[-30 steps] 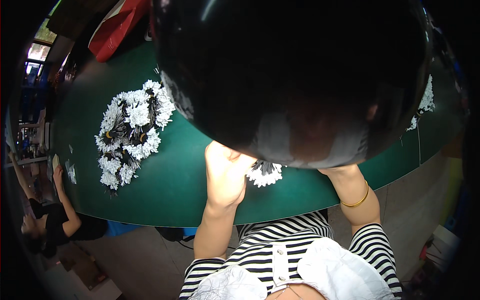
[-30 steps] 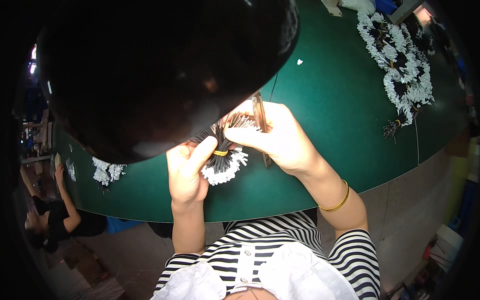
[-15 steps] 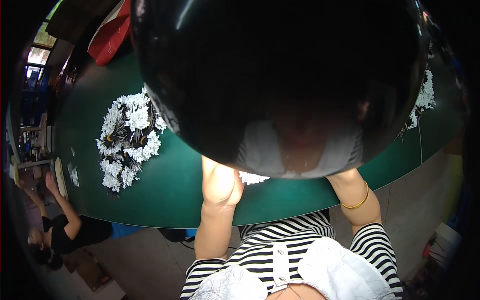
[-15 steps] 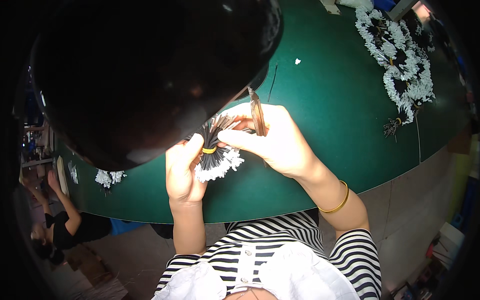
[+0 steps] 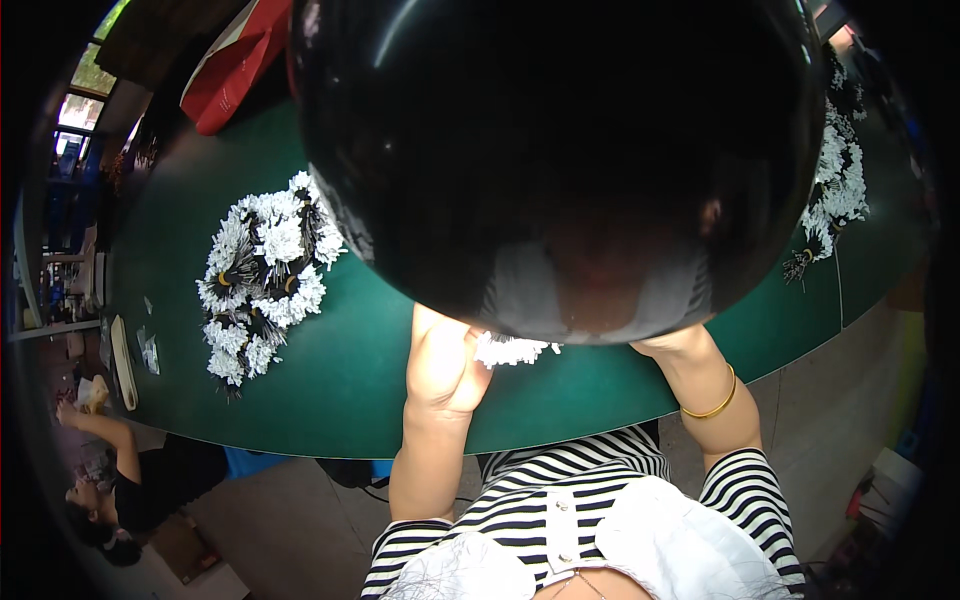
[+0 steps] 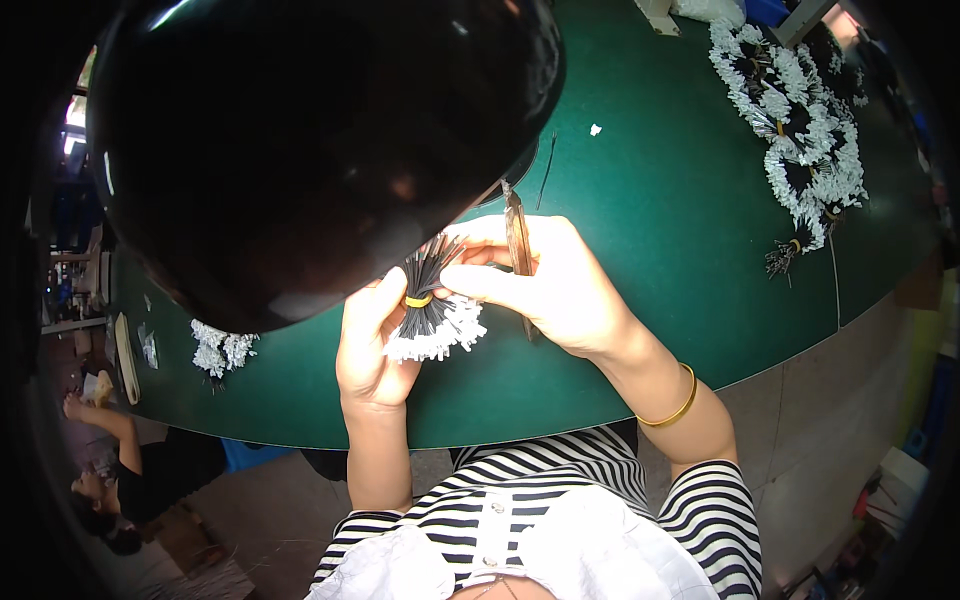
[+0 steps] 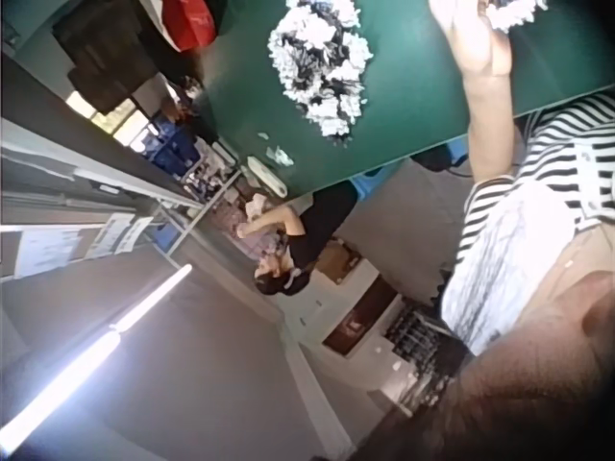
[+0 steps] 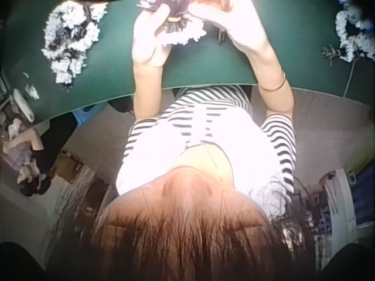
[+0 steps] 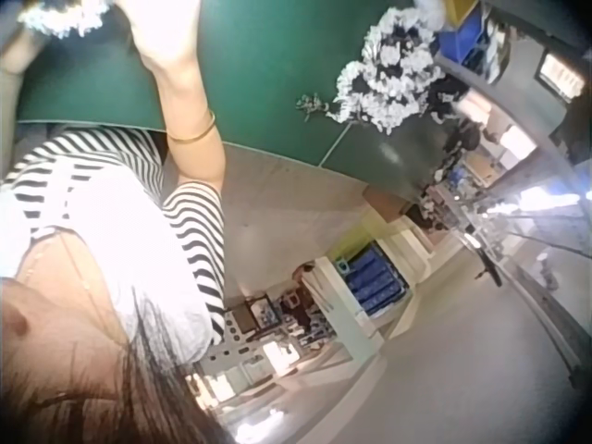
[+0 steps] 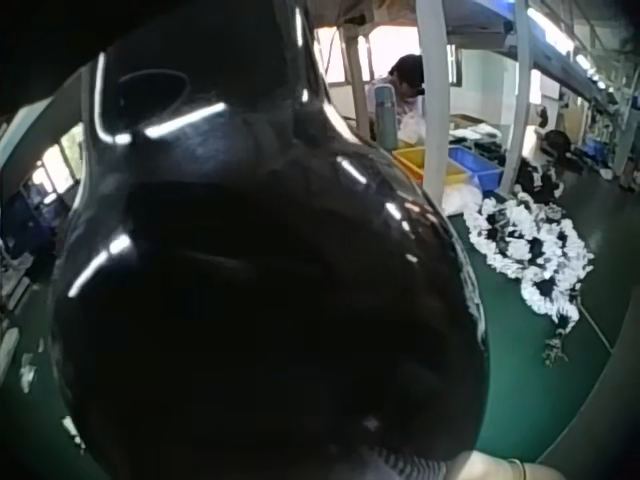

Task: Assembling small white flower-shaped decorative components at a production workbench.

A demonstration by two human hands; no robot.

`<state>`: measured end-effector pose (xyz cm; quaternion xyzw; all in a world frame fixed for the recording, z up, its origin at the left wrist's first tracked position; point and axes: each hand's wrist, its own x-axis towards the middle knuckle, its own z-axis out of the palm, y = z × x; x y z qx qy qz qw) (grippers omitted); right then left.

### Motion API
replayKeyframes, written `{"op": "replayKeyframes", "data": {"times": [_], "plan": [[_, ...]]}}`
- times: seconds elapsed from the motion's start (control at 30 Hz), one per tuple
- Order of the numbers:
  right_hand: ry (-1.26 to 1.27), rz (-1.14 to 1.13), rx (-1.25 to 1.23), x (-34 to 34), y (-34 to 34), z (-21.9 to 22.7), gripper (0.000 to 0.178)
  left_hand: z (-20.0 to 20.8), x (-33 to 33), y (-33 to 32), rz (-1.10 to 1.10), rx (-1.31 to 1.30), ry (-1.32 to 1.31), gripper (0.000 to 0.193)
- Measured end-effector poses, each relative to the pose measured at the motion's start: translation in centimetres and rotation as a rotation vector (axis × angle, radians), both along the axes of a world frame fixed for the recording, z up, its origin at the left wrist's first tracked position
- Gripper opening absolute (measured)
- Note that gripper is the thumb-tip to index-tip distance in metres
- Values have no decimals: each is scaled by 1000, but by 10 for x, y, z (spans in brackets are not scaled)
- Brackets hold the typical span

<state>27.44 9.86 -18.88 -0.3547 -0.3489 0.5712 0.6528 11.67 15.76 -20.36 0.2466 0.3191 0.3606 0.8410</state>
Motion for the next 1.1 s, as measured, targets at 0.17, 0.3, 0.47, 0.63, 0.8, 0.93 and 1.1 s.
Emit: {"op": "replayKeyframes", "data": {"times": [0.17, 0.3, 0.47, 0.63, 0.8, 0.93, 1.1], "plan": [[35, -159, 101, -12, 0, 14, 20, -5, -11, 5, -19, -3, -29, 26], [-19, -243, -37, -8, 0, 14, 23, -2, -12, 6, 9, -26, -88, 26], [-122, -138, -35, -6, 0, 8, 18, 26, -3, 7, -36, 12, -134, 13], [-203, -113, -147, -5, 1, 7, 11, 16, -11, 11, -73, 8, -178, 19], [-262, -150, -226, -8, 5, 8, 10, 20, -12, 12, -69, -47, -152, 19], [-260, -164, -229, -4, 6, 2, 11, 23, -9, 12, -126, -44, -147, 22], [-269, -180, -264, -7, 5, 10, 13, 19, -5, 8, -214, 24, -137, 26]]}}
